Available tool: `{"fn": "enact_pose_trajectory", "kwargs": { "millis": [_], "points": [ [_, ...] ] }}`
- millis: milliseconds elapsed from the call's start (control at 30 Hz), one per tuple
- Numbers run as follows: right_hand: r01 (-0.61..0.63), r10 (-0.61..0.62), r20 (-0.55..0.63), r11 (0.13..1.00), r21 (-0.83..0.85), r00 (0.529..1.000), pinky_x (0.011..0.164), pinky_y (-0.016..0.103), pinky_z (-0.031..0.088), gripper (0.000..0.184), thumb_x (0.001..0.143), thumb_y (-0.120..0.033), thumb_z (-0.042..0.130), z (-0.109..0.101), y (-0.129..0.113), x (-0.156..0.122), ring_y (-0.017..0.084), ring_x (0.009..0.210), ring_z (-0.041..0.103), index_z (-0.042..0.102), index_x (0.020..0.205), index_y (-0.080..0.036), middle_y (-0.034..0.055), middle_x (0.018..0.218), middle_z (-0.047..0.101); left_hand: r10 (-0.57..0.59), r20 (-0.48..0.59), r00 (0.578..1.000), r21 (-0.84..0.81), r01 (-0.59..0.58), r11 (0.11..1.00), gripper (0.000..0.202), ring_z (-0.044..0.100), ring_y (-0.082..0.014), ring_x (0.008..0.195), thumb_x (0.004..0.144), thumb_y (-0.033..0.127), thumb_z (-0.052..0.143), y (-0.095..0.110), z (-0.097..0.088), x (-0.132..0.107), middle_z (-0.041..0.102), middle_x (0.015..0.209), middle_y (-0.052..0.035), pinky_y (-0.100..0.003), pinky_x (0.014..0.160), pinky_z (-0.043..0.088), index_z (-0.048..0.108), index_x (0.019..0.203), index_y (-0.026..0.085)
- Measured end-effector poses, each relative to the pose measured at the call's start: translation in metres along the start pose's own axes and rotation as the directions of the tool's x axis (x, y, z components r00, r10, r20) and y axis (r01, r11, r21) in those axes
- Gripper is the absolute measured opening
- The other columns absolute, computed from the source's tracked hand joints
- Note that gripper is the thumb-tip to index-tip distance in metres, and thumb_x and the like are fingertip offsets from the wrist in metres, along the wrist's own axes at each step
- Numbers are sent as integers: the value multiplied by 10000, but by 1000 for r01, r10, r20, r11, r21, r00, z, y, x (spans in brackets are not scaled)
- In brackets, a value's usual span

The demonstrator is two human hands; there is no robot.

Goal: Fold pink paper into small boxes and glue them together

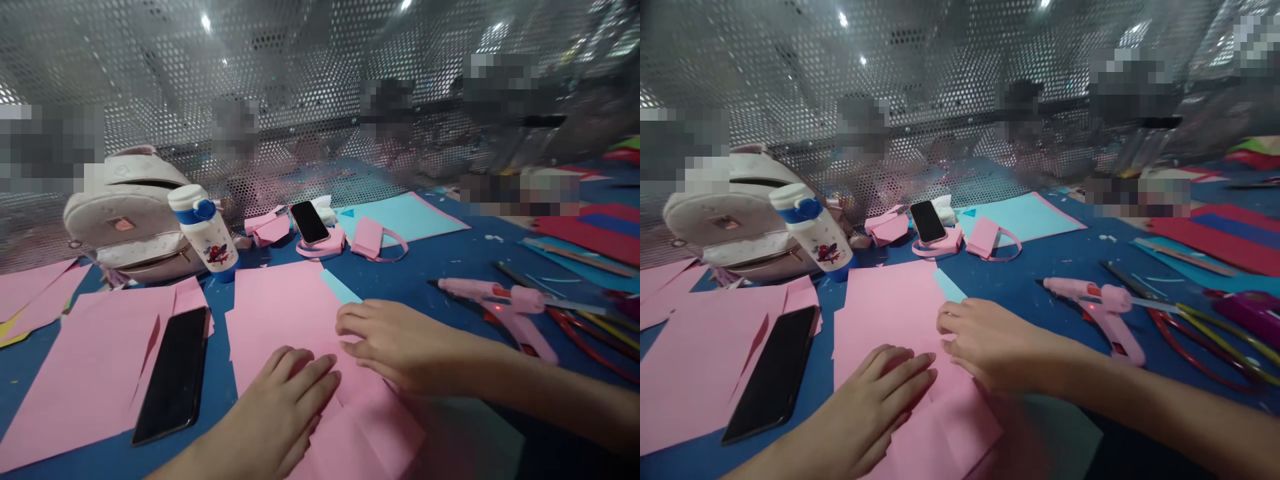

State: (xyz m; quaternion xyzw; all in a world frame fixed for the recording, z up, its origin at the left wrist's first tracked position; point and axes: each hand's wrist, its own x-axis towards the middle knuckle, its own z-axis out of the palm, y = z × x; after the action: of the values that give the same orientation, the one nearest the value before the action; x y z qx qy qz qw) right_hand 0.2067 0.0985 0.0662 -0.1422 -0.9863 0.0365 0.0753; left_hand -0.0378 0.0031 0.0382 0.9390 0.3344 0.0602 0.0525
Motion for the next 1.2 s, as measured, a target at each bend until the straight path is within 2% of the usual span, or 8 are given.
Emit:
{"fn": "enact_pose_trajectory", "kwargs": {
  "millis": [67,167,267,433,567,900,1033,1200],
  "points": [
    [-5,5,8,999,47,1000,747,320,406,240,955,-176,544,7,2,3,201,889,571,665,749,-159,68,865,661,-19,0,1000,-67,19,998,558,458,-267,1247,955,149,441,1,-1,0,430,1544,-75,-446,1064,405,345,1504,165],
    [-181,212,-132,961,210,968,735,295,419,172,957,-182,559,22,5,8,178,821,576,639,807,-152,46,847,652,-46,-4,999,-161,45,986,553,445,-255,1249,939,117,442,4,-1,1,462,1512,-87,-432,1076,407,359,1483,166],
    [-275,324,-99,901,335,941,724,262,416,69,926,-201,631,32,4,10,164,837,595,629,862,-174,19,894,663,-69,-34,997,-201,61,978,531,438,-255,1251,940,125,457,5,1,-1,472,1481,-93,-441,1077,409,380,1462,194],
    [-409,422,7,873,264,906,599,253,316,187,921,-345,669,30,-5,11,147,662,570,647,822,-188,-22,704,636,-246,-137,960,-199,216,956,501,427,-286,1223,906,133,501,6,10,-4,421,1433,-129,-481,1022,430,416,1396,202],
    [-439,443,46,863,251,896,614,250,309,253,895,-371,689,29,-8,12,157,696,583,622,738,-185,-15,698,649,-365,-180,914,-210,326,922,454,442,-292,1145,900,189,531,6,15,-4,459,1324,-124,-485,968,434,423,1340,212],
    [-393,397,55,863,316,916,598,238,281,340,741,-434,816,25,-8,2,160,712,552,597,880,-213,-40,734,577,-543,-194,817,-291,481,827,252,473,-240,882,831,316,683,2,13,0,522,960,-38,-390,788,383,458,854,206],
    [-329,351,-15,890,316,936,608,238,291,201,855,-262,662,29,-7,1,132,666,524,514,737,-193,-41,684,556,-552,-216,805,-410,438,800,254,489,-211,857,811,262,701,-2,16,-2,548,923,-9,-361,799,358,454,829,209],
    [-239,284,-135,930,278,949,577,237,283,197,783,-83,539,37,-10,0,104,595,463,422,668,-193,-50,649,516,-619,-198,760,-589,412,695,193,501,-195,803,787,189,669,-6,19,-5,618,848,5,-311,737,360,483,831,215]
  ]
}}
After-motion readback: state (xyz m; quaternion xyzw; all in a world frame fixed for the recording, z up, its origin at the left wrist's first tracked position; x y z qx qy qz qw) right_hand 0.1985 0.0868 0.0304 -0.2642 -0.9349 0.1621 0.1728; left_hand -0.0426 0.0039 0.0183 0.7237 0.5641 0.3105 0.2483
